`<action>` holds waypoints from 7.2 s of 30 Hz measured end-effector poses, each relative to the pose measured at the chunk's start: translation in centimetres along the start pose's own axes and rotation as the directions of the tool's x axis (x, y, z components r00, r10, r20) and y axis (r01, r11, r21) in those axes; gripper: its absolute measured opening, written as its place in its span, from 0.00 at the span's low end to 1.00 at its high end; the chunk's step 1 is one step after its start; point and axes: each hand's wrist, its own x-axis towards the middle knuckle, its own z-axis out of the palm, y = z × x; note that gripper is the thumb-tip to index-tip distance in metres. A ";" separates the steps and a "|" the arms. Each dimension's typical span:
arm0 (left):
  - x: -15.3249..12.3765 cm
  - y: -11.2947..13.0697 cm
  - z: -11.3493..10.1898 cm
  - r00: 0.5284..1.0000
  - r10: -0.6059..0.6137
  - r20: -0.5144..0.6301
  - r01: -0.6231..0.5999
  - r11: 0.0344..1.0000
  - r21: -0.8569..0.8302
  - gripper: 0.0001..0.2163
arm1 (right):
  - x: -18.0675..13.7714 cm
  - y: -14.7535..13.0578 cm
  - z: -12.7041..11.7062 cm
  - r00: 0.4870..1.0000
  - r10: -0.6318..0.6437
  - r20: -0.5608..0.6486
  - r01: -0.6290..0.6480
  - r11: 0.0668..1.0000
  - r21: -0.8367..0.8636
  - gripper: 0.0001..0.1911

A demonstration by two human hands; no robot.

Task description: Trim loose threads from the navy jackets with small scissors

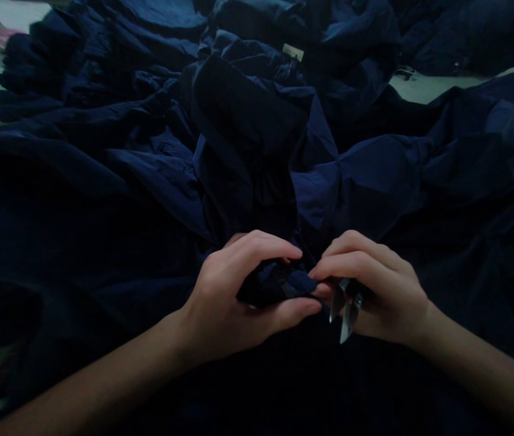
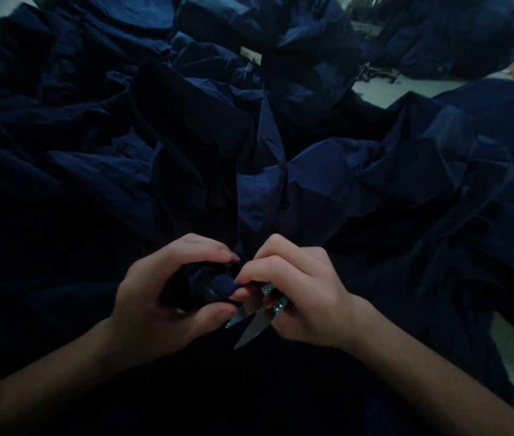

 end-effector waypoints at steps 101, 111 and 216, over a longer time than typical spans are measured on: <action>-0.1 -0.7 0.1 0.995 0.059 0.081 -0.068 0.991 0.114 0.15 | -0.2 0.7 -0.3 0.994 -0.083 -0.065 0.071 0.984 -0.164 0.14; 0.0 -0.5 -0.1 0.995 0.035 0.094 -0.043 0.995 0.085 0.13 | -0.7 0.6 -0.3 0.972 -0.023 -0.233 -0.028 0.977 -0.211 0.19; 0.6 0.8 -0.7 0.856 -0.412 0.311 0.506 0.791 -0.344 0.06 | 0.3 0.2 0.5 0.989 0.117 -0.090 -0.109 0.990 0.092 0.11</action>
